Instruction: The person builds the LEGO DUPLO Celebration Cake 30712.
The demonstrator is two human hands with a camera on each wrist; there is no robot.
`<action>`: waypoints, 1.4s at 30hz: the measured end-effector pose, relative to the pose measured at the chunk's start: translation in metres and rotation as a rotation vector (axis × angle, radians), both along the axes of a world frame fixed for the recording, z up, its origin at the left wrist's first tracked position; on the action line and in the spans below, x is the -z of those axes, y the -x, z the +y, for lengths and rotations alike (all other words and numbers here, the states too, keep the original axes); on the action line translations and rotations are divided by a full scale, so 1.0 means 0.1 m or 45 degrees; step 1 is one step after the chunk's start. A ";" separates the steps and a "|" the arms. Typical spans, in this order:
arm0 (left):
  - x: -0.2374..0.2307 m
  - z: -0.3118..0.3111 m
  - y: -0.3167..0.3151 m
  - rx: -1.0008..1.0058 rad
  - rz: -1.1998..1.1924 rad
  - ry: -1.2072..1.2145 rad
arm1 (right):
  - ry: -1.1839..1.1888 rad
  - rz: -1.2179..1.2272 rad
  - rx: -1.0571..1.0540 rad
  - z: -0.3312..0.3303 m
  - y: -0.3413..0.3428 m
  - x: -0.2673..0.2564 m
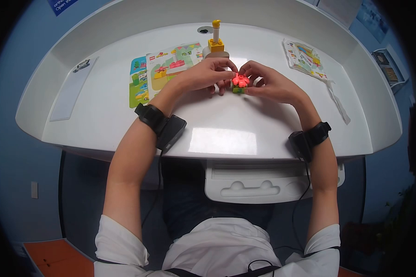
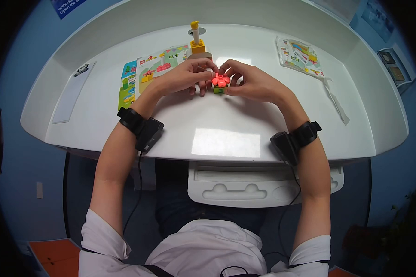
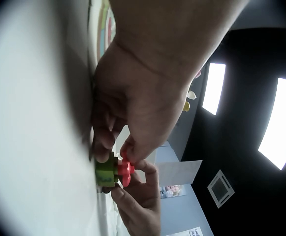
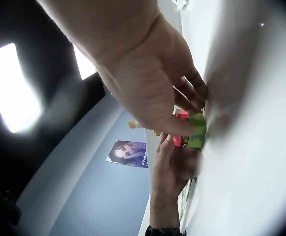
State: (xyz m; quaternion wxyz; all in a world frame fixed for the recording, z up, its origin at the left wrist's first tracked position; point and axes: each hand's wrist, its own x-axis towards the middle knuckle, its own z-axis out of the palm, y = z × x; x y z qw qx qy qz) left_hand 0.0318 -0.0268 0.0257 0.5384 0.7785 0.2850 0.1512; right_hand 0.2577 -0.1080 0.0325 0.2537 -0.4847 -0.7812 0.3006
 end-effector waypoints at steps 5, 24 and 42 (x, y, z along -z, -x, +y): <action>0.02 0.02 0.00 -0.007 -0.003 0.063 | 0.046 0.017 0.040 0.03 -0.03 0.02; -0.01 0.00 0.03 0.035 0.073 0.013 | -0.121 0.046 0.335 0.18 -0.15 0.14; 0.11 0.49 0.41 -0.832 -0.302 0.015 | -0.128 0.122 0.586 0.38 -0.62 0.30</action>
